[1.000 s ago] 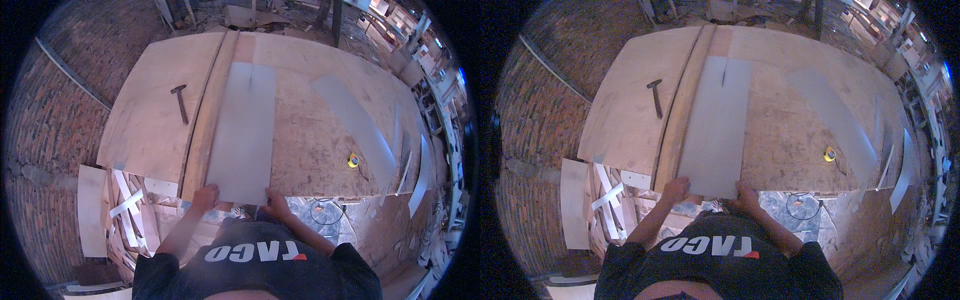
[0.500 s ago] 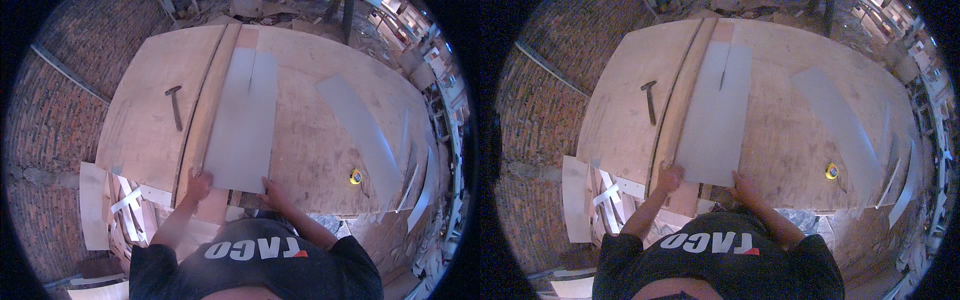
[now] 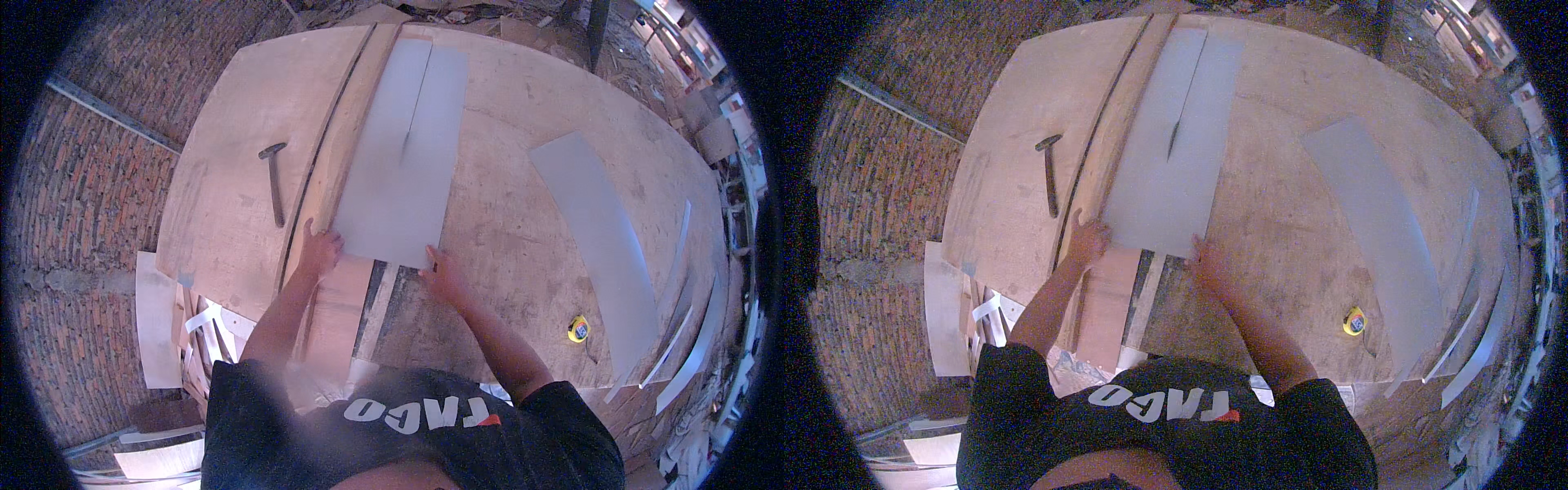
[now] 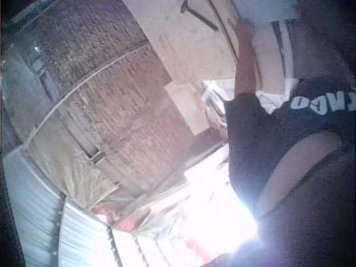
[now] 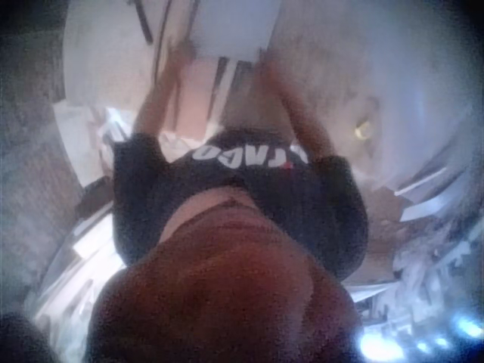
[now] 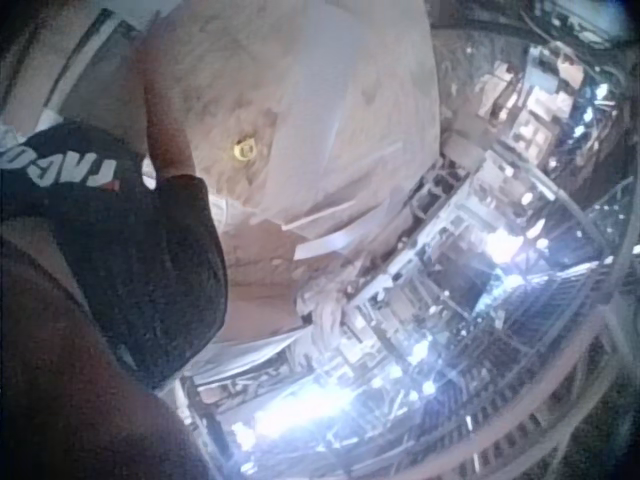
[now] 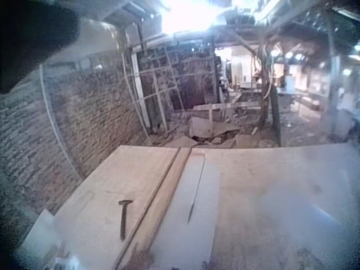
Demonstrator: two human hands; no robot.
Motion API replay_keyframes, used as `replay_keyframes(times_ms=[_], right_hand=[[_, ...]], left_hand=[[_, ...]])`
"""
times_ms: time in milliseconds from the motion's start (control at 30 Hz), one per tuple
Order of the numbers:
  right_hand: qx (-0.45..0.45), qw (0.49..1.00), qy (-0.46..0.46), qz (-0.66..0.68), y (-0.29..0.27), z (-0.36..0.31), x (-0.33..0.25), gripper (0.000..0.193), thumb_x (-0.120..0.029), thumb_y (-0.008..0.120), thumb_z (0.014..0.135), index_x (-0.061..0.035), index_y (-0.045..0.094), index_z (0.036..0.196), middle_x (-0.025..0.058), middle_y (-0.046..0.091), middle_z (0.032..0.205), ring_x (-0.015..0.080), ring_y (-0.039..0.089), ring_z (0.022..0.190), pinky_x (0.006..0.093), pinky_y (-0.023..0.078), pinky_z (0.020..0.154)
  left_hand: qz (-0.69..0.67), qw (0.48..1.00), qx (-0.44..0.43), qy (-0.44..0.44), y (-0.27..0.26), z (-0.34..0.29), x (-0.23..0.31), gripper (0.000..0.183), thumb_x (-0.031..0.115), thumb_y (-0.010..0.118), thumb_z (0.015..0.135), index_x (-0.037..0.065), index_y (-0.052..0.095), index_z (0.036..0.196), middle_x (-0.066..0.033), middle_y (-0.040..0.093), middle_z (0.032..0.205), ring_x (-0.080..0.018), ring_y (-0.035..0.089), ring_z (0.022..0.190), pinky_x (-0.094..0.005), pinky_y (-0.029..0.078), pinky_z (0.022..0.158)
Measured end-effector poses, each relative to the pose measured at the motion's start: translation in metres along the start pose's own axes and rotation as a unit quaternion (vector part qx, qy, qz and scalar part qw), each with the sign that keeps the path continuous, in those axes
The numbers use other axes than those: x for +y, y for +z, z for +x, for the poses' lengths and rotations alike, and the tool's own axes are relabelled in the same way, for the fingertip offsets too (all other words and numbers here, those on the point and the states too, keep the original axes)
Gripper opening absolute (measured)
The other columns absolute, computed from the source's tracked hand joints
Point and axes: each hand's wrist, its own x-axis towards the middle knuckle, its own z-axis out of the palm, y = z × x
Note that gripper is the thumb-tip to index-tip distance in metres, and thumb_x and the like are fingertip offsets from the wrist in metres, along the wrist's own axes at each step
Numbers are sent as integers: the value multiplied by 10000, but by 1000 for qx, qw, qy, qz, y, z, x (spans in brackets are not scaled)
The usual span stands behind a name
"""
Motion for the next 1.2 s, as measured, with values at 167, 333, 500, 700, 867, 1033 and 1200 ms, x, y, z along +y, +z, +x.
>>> replay_keyframes(times_ms=[167,333,500,700,867,1033,1200], right_hand=[[-46,992,69,100,-28,55,4,612,-199,753,768,-38,541,1320,232,605,1101,348,589,1005,439,467,883],[52,998,5,-22,-39,93,9,544,-178,762,750,-67,602,1257,201,590,1142,339,555,1079,431,453,919],[89,995,-12,-43,-50,132,18,546,-186,782,708,-58,633,1217,207,607,1088,356,583,1055,429,473,909],[72,995,9,-70,-58,176,32,542,-198,793,655,-65,667,1165,235,655,971,361,654,933,418,520,832],[71,995,-17,-60,-62,198,40,543,-169,774,647,-41,661,1163,247,670,1021,359,670,945,411,525,841],[83,996,21,-22,-65,211,44,555,-169,780,647,-53,658,1176,233,667,1055,354,663,974,401,524,860],[95,994,21,-44,-66,224,50,585,-187,793,648,-75,649,1203,225,667,1060,342,664,974,392,524,864]], left_hand=[[63,997,-34,0,-2,61,-13,124,194,572,814,173,679,871,5,622,936,-187,637,969,-659,155,1088],[63,998,-28,0,-6,112,-24,145,187,557,833,174,701,834,-10,618,905,-189,643,957,-654,173,1082],[82,996,-31,-5,0,152,-35,187,193,534,850,155,717,831,-21,632,875,-199,655,927,-641,183,1086],[61,998,-13,-1,21,189,-52,200,174,534,832,134,729,849,-40,687,835,-228,661,915,-644,157,1093],[82,993,-82,-32,23,214,-55,144,161,563,837,152,694,896,-44,663,931,-238,648,980,-671,132,1098],[91,991,-101,-12,14,226,-58,306,303,499,902,160,658,1121,-54,684,1076,-220,613,1105,-656,123,1097],[68,991,-112,-25,11,240,-60,278,307,516,890,153,687,1048,-78,678,1089,-227,634,1052,-657,128,1094]])
